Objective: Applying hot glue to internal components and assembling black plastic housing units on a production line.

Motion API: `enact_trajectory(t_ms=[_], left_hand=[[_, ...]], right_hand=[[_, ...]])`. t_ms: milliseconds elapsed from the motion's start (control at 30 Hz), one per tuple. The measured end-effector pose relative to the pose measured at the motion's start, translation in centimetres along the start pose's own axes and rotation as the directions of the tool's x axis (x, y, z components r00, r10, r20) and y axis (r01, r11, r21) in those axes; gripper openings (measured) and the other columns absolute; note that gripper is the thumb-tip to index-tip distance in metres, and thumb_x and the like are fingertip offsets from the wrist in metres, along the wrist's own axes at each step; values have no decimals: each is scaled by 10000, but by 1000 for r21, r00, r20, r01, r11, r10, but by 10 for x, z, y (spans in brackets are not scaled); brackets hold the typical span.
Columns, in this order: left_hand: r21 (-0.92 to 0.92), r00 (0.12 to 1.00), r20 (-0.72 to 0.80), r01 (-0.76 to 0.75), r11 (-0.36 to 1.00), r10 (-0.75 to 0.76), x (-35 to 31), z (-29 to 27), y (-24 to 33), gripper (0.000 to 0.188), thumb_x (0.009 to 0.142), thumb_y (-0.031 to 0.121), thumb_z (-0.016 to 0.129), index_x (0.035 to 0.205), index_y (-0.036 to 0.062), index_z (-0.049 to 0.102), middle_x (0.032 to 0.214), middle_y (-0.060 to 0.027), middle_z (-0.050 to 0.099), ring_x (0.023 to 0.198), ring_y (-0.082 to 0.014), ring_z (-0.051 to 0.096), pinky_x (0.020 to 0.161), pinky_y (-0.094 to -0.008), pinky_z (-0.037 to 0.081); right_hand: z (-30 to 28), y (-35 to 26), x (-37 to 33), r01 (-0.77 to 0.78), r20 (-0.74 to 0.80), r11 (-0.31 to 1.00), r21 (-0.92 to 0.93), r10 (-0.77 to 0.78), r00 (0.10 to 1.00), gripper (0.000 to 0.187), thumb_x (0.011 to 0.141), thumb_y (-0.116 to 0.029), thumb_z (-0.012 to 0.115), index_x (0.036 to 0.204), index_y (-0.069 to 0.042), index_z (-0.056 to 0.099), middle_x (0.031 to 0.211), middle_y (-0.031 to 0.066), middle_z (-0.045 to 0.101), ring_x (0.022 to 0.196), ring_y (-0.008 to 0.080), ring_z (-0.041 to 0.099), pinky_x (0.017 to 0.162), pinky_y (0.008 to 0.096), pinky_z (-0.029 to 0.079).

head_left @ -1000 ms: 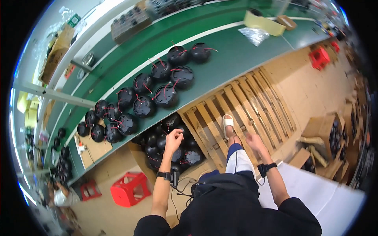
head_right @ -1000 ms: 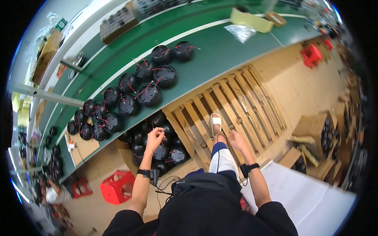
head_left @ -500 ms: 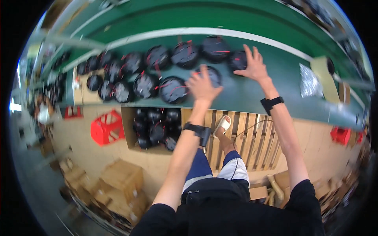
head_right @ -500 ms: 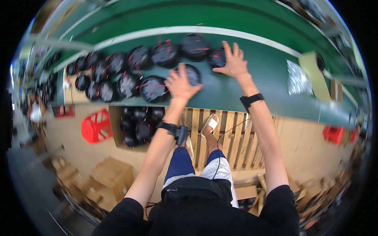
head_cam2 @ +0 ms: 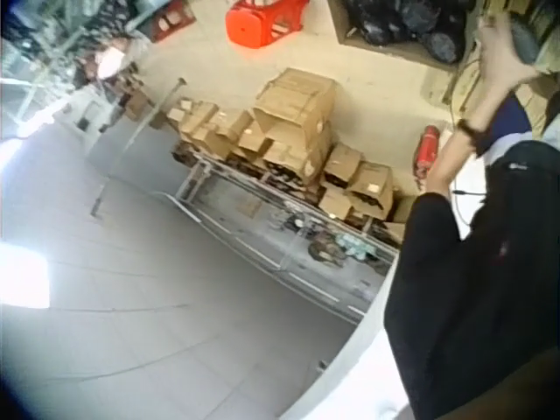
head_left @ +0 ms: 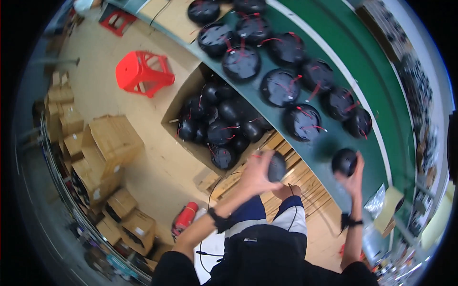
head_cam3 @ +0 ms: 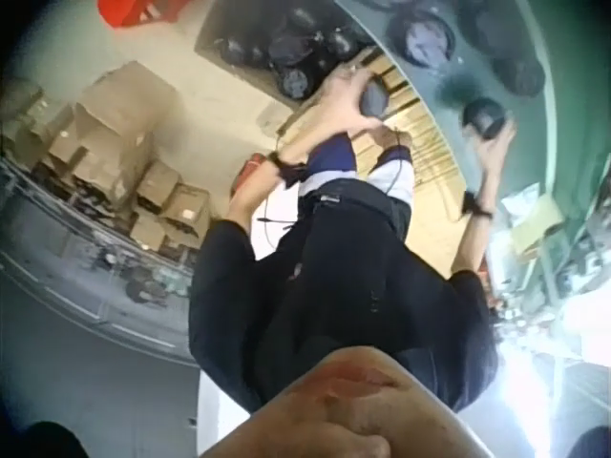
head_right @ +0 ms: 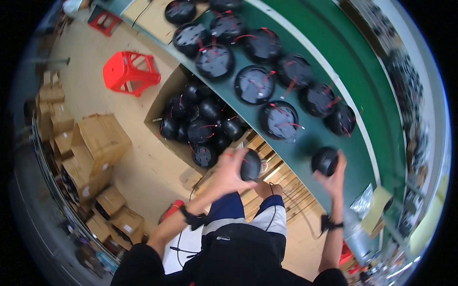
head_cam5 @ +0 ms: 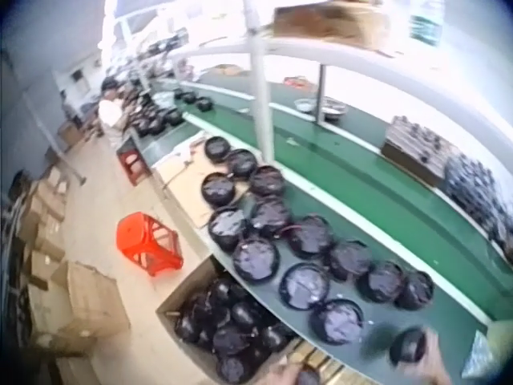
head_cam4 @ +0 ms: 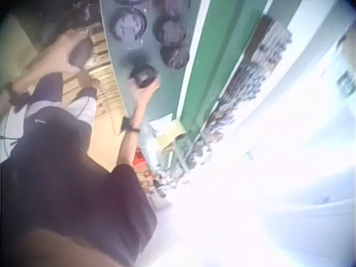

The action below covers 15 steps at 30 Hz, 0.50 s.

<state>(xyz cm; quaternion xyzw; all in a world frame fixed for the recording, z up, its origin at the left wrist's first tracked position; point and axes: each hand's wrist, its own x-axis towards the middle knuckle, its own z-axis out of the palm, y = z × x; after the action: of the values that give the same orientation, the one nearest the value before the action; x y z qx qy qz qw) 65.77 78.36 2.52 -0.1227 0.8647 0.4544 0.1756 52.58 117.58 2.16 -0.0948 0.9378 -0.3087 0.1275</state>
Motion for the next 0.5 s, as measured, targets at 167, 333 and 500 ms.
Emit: enact_trajectory(t_ms=[167,333,500], left_hand=[[-11,720,-535,516,857,-441,24,-86,-169,1134,602,407,891,1517,156,269,1446,-350,302,1301,-520,379,1037,-554,428],[94,767,-501,507,857,-399,99,-93,-228,1097,607,461,876,1506,179,313,1488,-264,312,1332,-477,381,1016,-575,441],[-55,692,-583,488,871,-425,127,-94,-260,1008,667,370,867,1488,146,327,1447,-230,367,1297,-454,425,973,-528,491]], right_hand=[[119,-166,-14,253,637,949,185,-313,705,1142,532,-386,937,1474,-73,373,1459,240,372,1348,432,417,1122,484,376],[268,-219,43,392,483,919,41,-362,798,1119,566,-327,888,1527,-173,336,1512,281,282,1365,517,349,1092,525,402],[346,-282,137,255,326,949,-186,-185,927,1184,595,-360,909,1557,-241,228,1535,289,221,1336,530,376,988,562,479]])
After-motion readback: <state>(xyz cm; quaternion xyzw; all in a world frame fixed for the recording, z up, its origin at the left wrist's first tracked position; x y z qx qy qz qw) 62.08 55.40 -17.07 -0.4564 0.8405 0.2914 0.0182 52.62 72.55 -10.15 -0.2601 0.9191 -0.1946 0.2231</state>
